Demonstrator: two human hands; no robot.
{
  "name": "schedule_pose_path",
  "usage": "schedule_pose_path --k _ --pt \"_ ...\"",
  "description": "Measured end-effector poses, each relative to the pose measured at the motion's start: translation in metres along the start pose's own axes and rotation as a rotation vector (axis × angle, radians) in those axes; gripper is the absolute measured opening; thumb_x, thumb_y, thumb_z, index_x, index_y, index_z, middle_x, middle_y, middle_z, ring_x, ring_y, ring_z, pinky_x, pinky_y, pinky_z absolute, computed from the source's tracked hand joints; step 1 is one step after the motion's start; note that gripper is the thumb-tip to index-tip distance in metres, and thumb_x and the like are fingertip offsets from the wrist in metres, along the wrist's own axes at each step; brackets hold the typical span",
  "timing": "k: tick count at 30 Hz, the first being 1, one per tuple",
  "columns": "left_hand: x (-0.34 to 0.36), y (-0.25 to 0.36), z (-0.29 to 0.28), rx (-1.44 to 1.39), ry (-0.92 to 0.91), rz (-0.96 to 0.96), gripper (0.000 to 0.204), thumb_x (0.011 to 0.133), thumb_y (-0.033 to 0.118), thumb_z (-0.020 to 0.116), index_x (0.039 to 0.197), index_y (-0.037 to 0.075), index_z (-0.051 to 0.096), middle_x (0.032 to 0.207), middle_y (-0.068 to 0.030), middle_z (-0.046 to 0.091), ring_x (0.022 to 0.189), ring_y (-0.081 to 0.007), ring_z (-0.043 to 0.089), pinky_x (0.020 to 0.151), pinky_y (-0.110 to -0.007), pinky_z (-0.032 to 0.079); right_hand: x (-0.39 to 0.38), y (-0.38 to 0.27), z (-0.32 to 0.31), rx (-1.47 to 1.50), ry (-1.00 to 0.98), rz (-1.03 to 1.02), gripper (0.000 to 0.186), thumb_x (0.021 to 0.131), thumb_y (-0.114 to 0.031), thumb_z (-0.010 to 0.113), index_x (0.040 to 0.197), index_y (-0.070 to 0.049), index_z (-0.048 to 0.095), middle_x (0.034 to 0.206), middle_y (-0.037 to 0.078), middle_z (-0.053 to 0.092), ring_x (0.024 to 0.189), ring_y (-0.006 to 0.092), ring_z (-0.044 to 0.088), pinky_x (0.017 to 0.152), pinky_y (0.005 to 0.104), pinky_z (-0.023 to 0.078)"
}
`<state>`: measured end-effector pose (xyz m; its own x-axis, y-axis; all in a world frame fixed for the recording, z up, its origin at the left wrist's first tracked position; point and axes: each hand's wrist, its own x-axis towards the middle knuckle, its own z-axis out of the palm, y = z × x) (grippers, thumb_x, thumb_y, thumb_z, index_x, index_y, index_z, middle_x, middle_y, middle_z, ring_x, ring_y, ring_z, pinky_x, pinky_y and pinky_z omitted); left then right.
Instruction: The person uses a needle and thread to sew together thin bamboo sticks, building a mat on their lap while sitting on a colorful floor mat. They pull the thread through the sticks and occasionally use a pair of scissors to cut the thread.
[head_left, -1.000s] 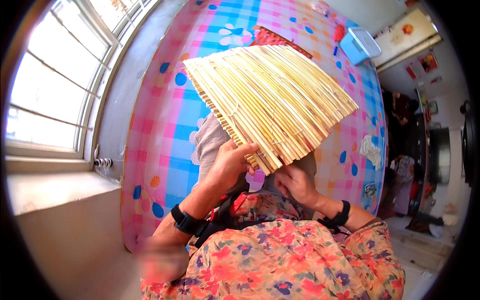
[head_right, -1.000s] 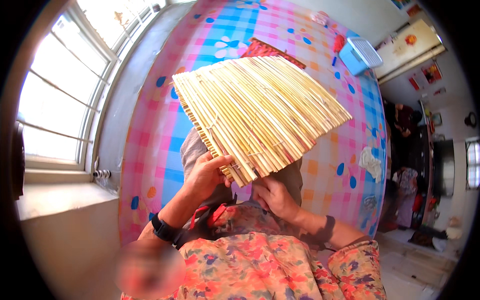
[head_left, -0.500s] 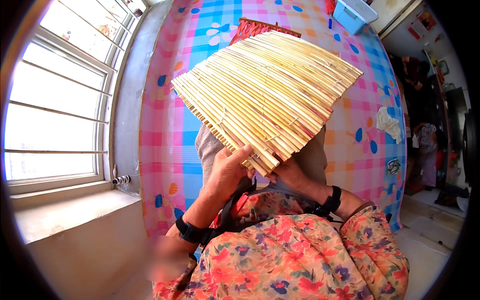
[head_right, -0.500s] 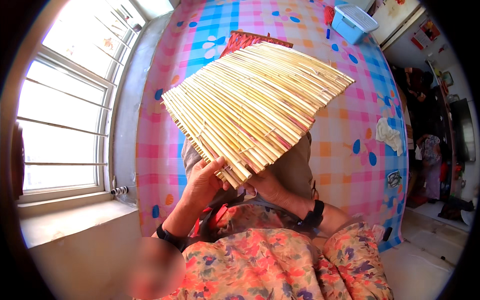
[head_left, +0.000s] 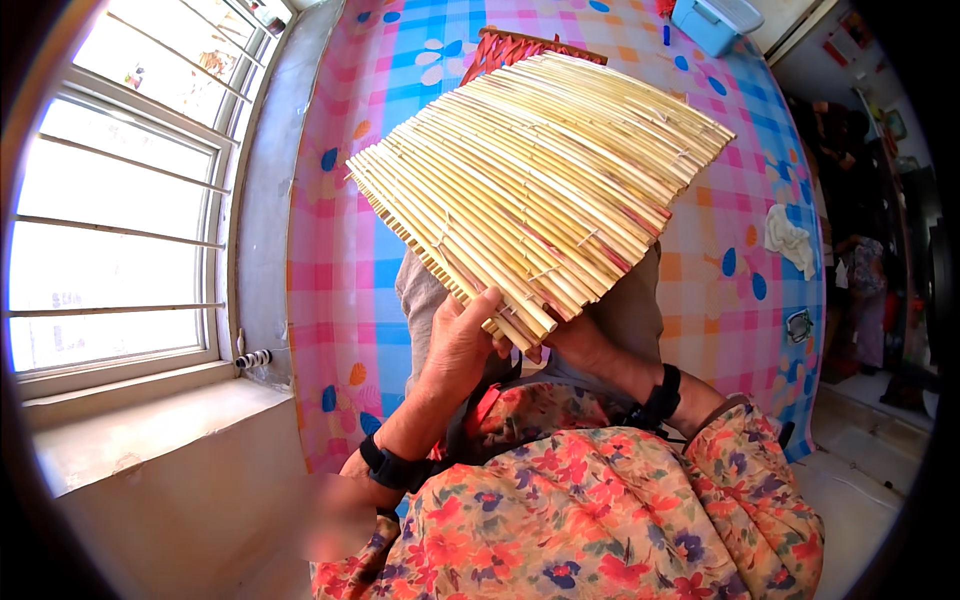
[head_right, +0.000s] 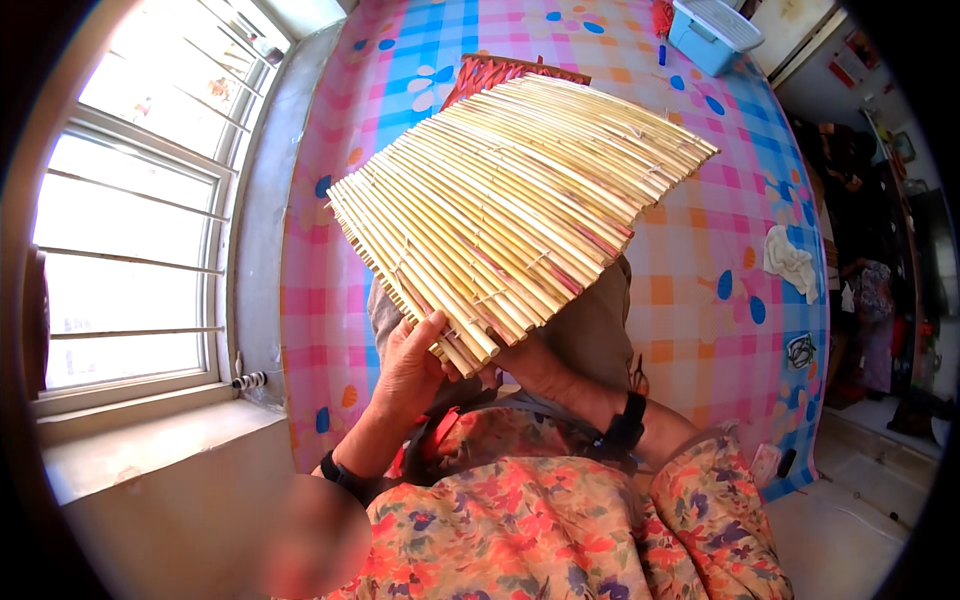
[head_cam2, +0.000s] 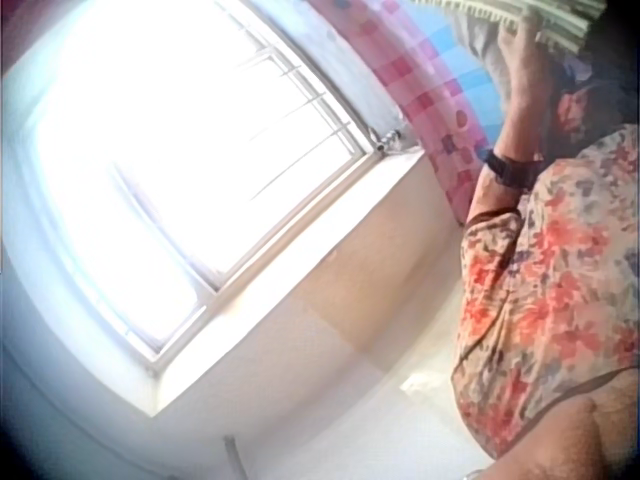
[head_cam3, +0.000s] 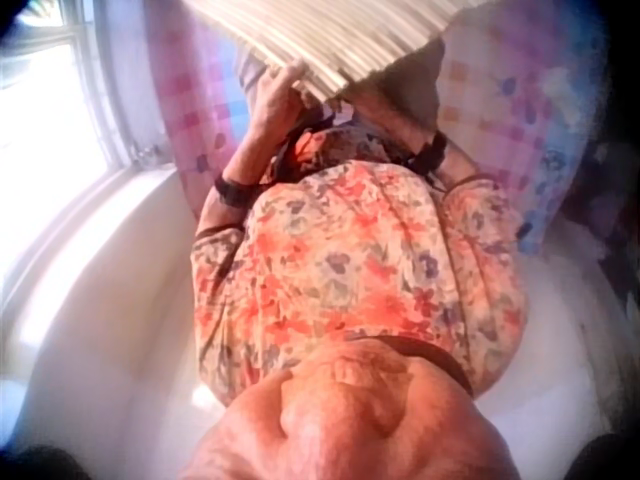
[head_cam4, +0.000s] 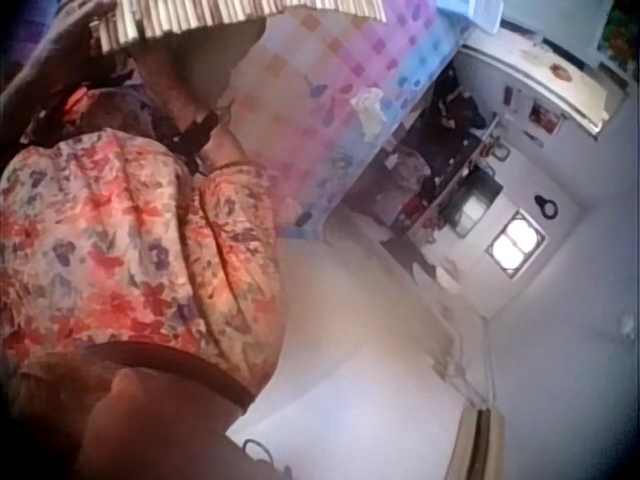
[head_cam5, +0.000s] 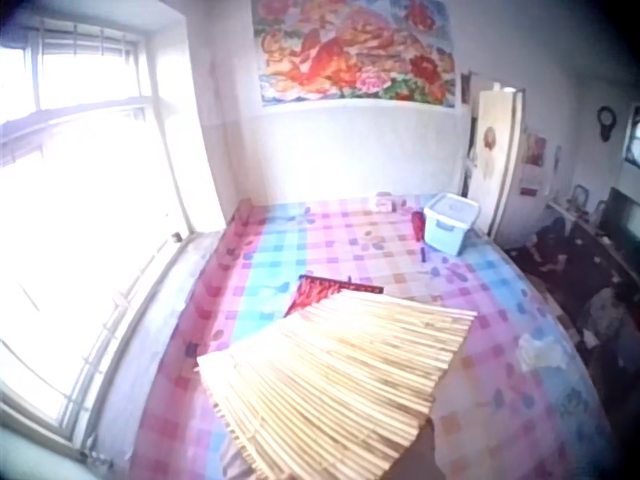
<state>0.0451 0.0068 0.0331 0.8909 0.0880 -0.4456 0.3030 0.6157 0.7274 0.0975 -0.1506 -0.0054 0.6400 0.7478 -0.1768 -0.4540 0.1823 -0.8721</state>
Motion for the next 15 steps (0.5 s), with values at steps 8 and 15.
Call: schedule_pose_path --k 8,15 --pt "-0.0001 0.0025 0.0017 -0.015 0.038 -0.014 0.032 0.094 0.026 0.058 0.112 0.0 0.05 0.077 -0.0075 0.061 0.054 -0.0119 0.056 0.048 -0.025 0.047 0.0033 0.0079 -0.0034 0.082 -0.021 0.011 0.029 0.091 -0.032 0.064 0.099 -0.004 0.062 0.075 0.004 0.065 0.057 0.0101 0.059 0.048 0.0214 0.045" --pt "-0.0037 0.0064 0.0034 0.013 -0.004 -0.022 0.034 0.094 0.029 0.058 0.113 0.002 0.049 0.079 -0.0073 0.061 0.055 -0.0127 0.055 0.049 -0.025 0.047 0.0051 0.003 -0.0033 0.098 -0.113 0.091 0.034 0.097 -0.026 0.055 0.123 -0.005 0.052 0.098 0.013 0.066 0.08 0.0215 0.067 0.056 0.0296 0.056"
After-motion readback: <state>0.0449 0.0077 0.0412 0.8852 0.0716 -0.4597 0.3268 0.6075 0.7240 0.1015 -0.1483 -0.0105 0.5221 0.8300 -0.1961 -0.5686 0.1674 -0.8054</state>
